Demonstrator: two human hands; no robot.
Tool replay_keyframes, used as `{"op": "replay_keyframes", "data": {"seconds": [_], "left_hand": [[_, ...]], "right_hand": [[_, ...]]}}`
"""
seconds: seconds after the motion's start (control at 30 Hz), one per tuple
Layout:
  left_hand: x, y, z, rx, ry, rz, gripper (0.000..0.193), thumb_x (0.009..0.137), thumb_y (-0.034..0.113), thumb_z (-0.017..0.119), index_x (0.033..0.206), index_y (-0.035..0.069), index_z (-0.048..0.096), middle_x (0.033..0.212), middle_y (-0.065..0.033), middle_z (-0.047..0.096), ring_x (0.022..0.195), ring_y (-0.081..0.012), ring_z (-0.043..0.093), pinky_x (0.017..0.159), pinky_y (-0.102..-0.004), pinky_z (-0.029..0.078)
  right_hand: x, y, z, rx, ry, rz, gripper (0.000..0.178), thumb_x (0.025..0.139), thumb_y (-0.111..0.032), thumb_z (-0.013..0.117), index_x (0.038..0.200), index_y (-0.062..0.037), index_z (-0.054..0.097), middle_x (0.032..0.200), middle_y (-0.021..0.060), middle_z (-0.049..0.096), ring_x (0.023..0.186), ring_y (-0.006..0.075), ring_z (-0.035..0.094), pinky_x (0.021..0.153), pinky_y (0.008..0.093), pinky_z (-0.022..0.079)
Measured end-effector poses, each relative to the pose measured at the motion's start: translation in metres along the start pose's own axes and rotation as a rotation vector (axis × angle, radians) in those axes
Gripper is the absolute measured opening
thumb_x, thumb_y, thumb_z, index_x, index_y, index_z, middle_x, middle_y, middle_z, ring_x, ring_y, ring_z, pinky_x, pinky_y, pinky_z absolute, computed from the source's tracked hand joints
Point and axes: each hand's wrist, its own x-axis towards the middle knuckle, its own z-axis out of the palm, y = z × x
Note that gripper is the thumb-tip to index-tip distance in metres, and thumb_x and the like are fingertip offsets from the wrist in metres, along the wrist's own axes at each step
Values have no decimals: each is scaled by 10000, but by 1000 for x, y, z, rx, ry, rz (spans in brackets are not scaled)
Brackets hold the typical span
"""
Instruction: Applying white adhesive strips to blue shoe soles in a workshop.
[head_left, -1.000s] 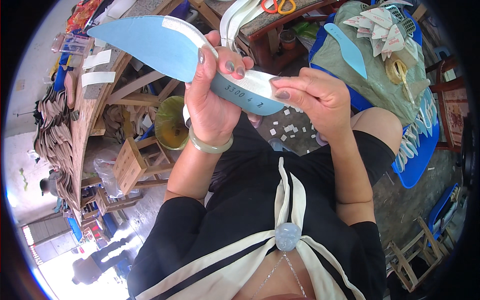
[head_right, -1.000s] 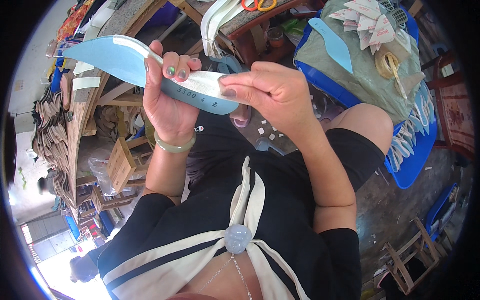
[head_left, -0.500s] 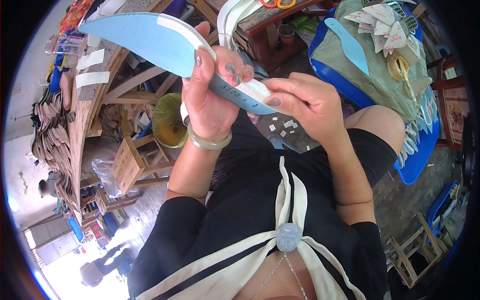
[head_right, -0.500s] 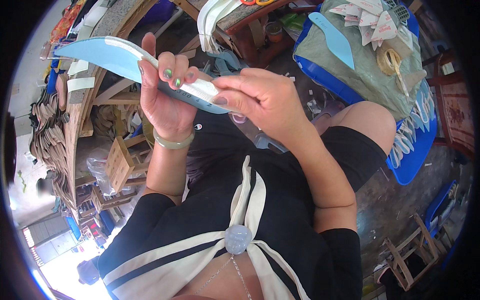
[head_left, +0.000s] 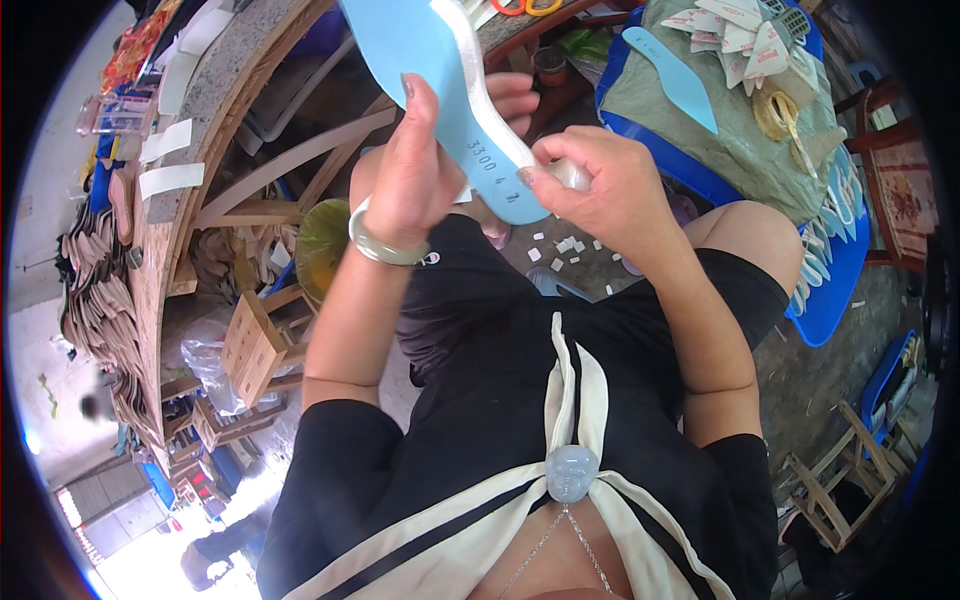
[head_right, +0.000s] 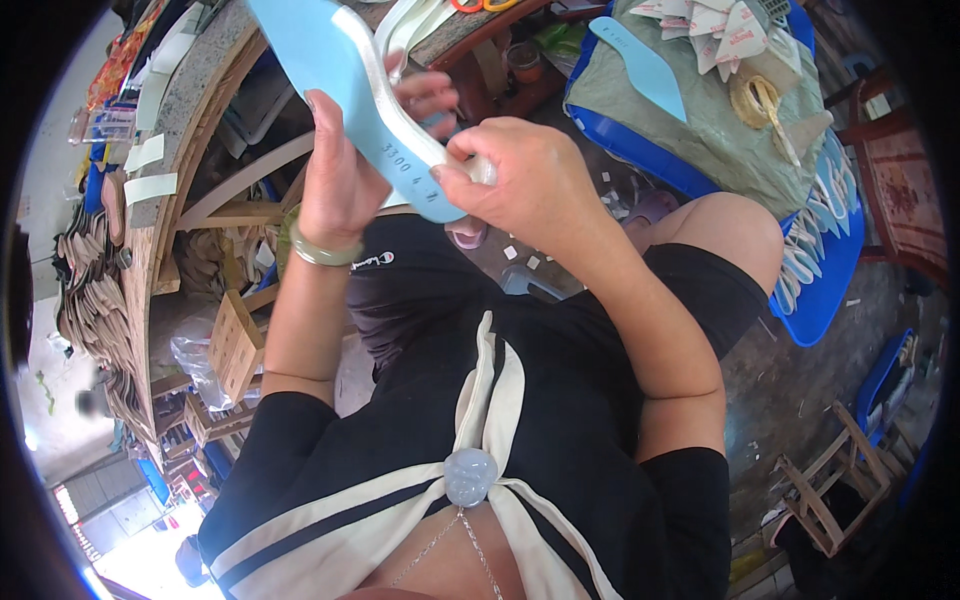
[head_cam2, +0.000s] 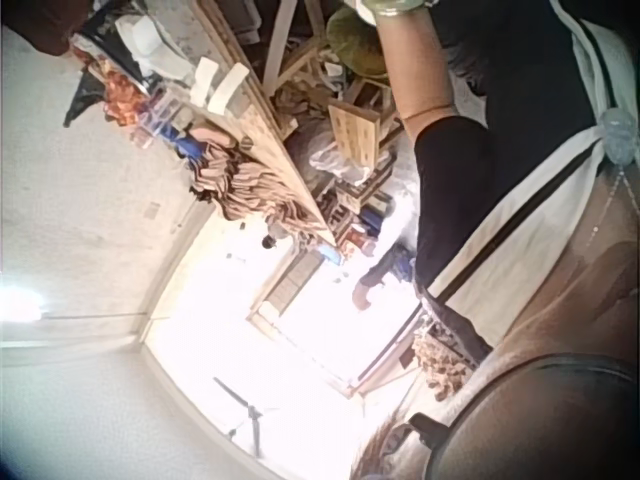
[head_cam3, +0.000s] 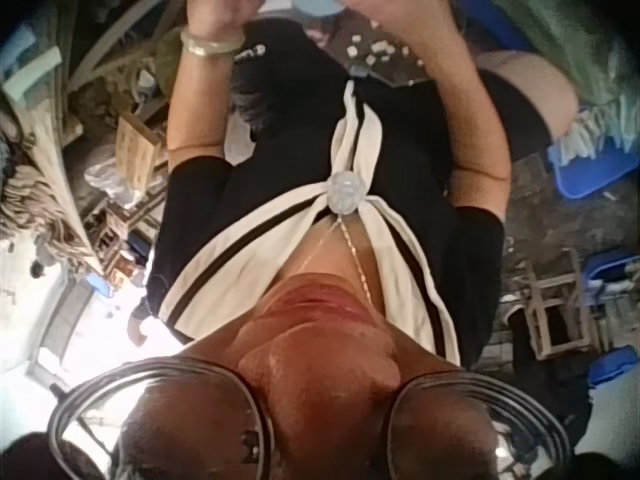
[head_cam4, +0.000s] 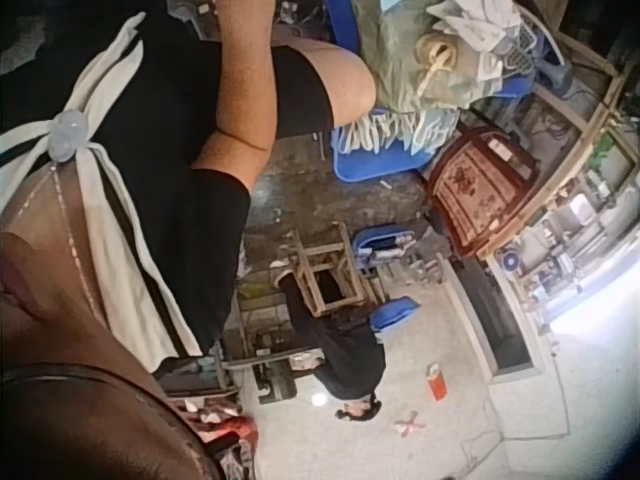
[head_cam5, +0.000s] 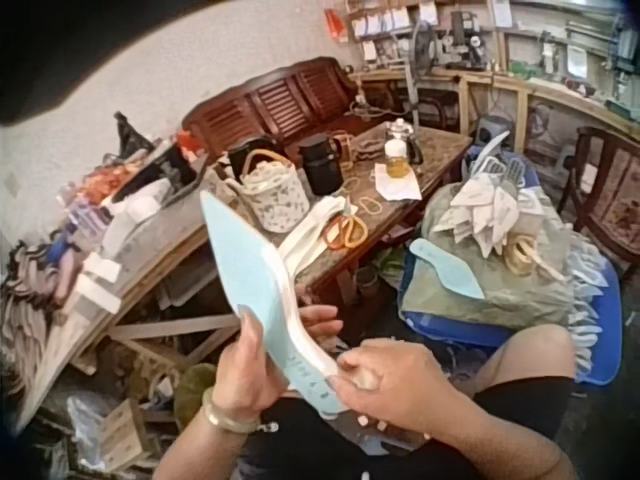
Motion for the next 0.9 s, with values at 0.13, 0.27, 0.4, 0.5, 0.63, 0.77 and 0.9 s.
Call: {"op": "replay_keyframes", "data": {"seconds": [0.13, 0.27, 0.4, 0.5, 0.63, 0.77, 0.9], "left_hand": [[-14, 25, -43, 902, -258, -615, 578, 875, 444, 608, 1241, 3, 528, 1180, -123, 588, 1072, -212, 568, 883, -359, 479], [-32, 51, 25, 1678, -215, 454, 426, 684, 69, 764, 1082, 48, 615, 928, -103, 608, 885, -272, 598, 788, -356, 474], [21, 35, 23, 1863, -378, 534, 336, 725, 131, 730, 1033, 41, 629, 929, -128, 619, 884, -278, 608, 779, -348, 485], [37, 40, 21, 1668, -572, -133, 322, 786, 200, 700, 1039, 23, 610, 888, -127, 642, 845, -242, 637, 769, -345, 495], [36, 40, 29, 1477, -624, -435, 311, 858, 230, 641, 1029, -20, 572, 788, -123, 649, 718, -212, 639, 711, -329, 498], [36, 30, 23, 1458, -611, -409, 310, 853, 205, 636, 1031, -37, 560, 812, -119, 638, 733, -196, 622, 708, -322, 487], [35, 26, 15, 1362, -602, -409, 286, 866, 189, 633, 1046, -21, 559, 828, -84, 632, 737, -150, 604, 698, -304, 481]], "right_hand": [[8, 7, -26, -50, 112, -50, 188, 746, -217, 702, 833, -56, 660, 755, 104, 622, 679, 296, 611, 601, 358, 490], [17, 0, -34, -372, -19, -217, 182, 748, -231, 660, 785, -54, 645, 735, 93, 609, 670, 290, 619, 589, 386, 496], [29, -10, -25, -449, -101, -367, 203, 747, -243, 665, 800, -47, 649, 704, 98, 609, 664, 289, 618, 586, 376, 495], [42, 1, -29, -262, -143, -225, 247, 757, -264, 686, 877, -49, 671, 713, 102, 632, 634, 262, 612, 588, 353, 487], [38, 27, -42, 194, -225, 118, 325, 813, -237, 689, 1091, -72, 660, 740, 16, 659, 583, 72, 533, 528, 233, 401], [23, 39, -51, 666, -242, 301, 319, 852, -165, 654, 1155, -69, 626, 760, -46, 623, 591, -22, 438, 491, 152, 286], [18, 37, -57, 818, -103, 298, 295, 852, -108, 641, 1140, -47, 614, 774, -43, 612, 591, -24, 433, 482, 148, 266]]}}
